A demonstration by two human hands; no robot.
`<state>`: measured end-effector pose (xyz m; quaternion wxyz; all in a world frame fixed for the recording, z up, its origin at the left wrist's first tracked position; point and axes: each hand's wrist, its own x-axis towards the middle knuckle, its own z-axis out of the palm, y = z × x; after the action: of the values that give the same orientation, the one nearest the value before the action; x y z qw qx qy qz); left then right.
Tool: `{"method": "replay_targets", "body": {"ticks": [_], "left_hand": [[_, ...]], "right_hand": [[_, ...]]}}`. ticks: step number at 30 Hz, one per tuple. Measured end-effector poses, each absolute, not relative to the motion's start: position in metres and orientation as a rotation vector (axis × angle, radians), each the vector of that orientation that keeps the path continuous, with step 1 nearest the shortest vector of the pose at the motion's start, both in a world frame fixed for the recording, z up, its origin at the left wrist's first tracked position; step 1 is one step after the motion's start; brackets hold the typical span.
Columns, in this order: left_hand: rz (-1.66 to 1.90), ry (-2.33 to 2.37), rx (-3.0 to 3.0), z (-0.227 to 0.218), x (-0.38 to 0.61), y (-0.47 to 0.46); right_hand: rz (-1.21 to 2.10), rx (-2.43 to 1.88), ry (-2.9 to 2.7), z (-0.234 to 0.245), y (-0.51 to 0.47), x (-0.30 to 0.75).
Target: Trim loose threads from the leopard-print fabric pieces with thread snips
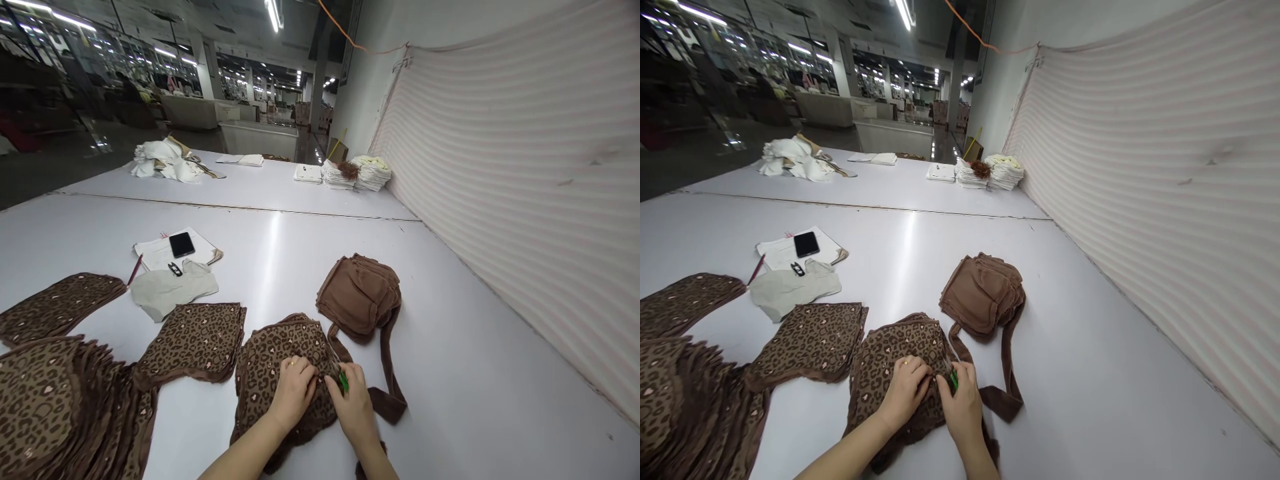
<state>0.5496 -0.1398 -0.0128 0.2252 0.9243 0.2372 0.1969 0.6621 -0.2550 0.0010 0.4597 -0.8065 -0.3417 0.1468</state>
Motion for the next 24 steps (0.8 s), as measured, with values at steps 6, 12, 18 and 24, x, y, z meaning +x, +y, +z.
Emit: {"method": "replay_targets", "body": {"ticks": [6, 12, 18, 24], "left_hand": [[0.590, 0.602, 2.562, -0.015, 0.546, -0.142], [0.630, 0.577, 2.598, -0.015, 0.545, -0.143], [0.666, 0.549, 2.637, -0.018, 0.545, -0.142], [0.723, 0.517, 2.670, -0.024, 0.545, -0.143]], "right_hand": [[1.217, -1.550, 0.002, -0.006, -0.273, 0.630], [1.309, -1.497, 0.221, 0.003, -0.259, 0.634], [1.341, -1.551, 0.271, 0.013, -0.248, 0.636], [1.337, -1.592, 0.274, 0.012, -0.245, 0.635]]}}
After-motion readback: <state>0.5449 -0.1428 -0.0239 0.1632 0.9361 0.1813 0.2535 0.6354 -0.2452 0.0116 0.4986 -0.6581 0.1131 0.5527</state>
